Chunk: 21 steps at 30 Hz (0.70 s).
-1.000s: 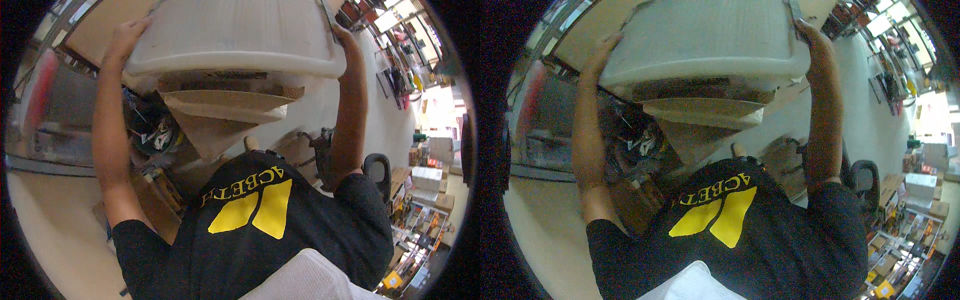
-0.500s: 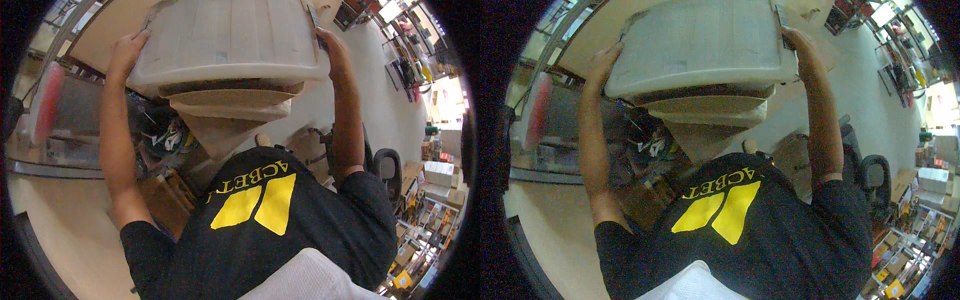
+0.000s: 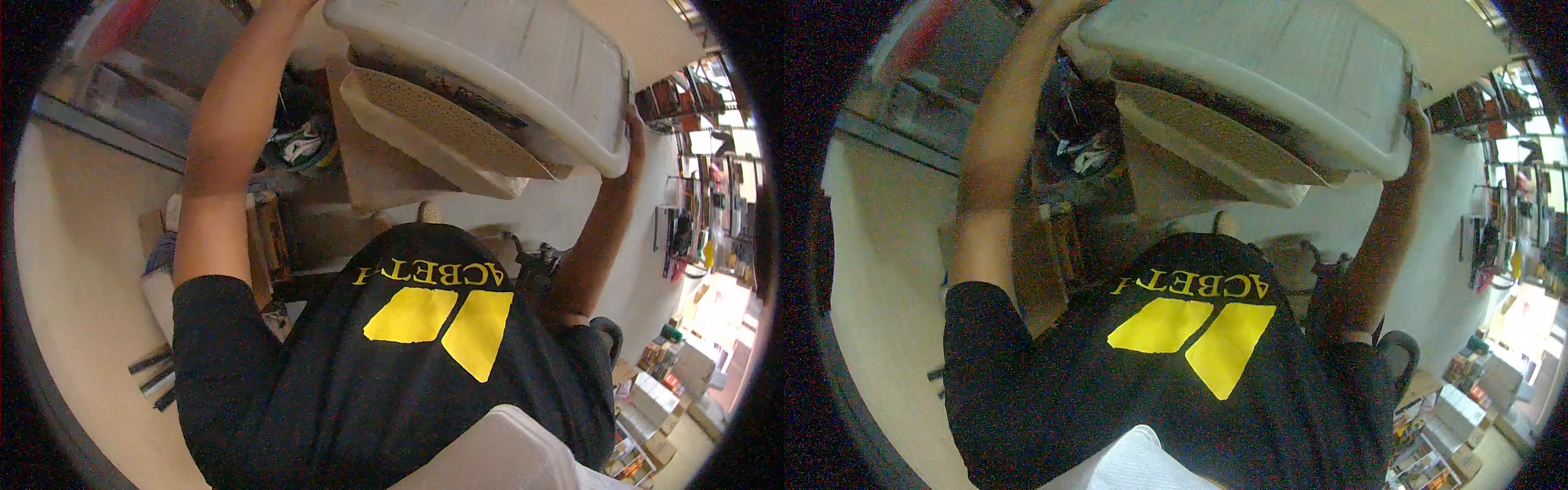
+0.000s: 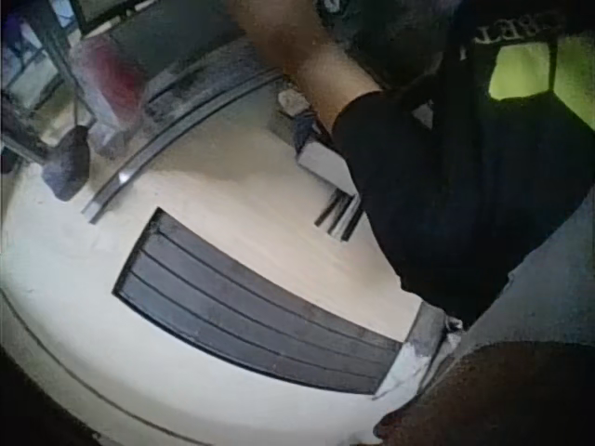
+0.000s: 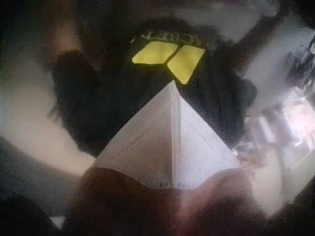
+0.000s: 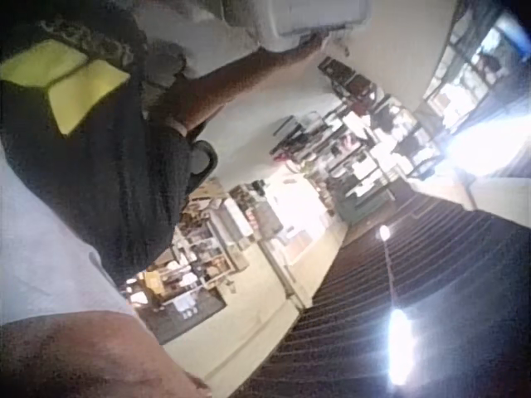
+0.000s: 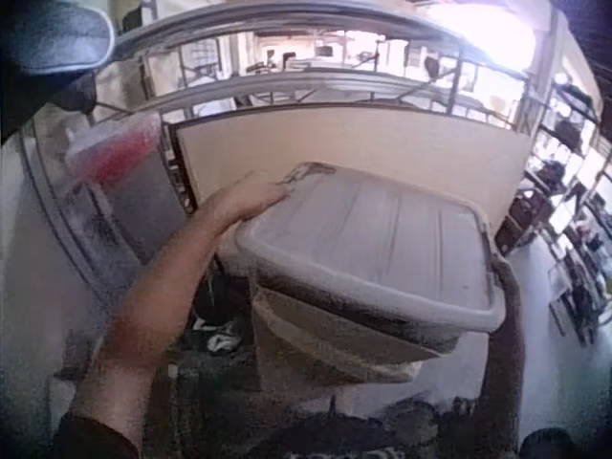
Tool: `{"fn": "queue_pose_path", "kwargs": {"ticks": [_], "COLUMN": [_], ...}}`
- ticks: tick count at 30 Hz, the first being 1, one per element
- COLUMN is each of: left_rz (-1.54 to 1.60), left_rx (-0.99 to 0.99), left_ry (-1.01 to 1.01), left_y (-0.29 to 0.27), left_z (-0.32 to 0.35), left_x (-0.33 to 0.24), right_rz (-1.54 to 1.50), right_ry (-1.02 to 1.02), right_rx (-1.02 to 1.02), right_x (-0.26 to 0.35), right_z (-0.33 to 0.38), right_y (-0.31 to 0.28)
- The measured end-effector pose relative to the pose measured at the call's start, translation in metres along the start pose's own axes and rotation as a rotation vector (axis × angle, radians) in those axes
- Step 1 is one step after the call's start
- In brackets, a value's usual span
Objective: Sort tools and hardware components into a storage container.
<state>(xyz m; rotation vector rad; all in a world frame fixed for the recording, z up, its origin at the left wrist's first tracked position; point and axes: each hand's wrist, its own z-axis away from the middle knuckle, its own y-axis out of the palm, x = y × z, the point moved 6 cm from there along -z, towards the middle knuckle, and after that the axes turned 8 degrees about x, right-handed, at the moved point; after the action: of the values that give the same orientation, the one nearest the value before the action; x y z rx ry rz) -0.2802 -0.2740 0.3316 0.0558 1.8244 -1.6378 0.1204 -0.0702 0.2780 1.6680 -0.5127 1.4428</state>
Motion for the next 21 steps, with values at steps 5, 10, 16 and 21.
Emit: {"fn": "queue_pose_path", "kwargs": {"ticks": [5, 10, 16, 21], "left_rz": [-0.105, -0.059, 0.148, 0.055], "left_rx": [-0.118, -0.04, -0.209, -0.039], "left_ry": [-0.136, 0.131, 0.11, -0.013], "left_y": [-0.025, -0.047, -0.027, -0.021], "left_z": [0.007, 0.011, 0.001, -0.003], "left_x": [-0.007, 0.003, -0.007, 0.028], "right_rz": [-0.058, -0.12, 0.0, -0.125], "right_ry": [-0.063, 0.013, -0.12, -0.155], "right_rx": [0.065, 0.175, -0.064, 0.109], "right_x": [0.013, 0.026, 0.035, 0.02], "right_z": [-0.011, -0.014, -0.014, -0.039], "right_y": [0.007, 0.03, 0.015, -0.012]}}
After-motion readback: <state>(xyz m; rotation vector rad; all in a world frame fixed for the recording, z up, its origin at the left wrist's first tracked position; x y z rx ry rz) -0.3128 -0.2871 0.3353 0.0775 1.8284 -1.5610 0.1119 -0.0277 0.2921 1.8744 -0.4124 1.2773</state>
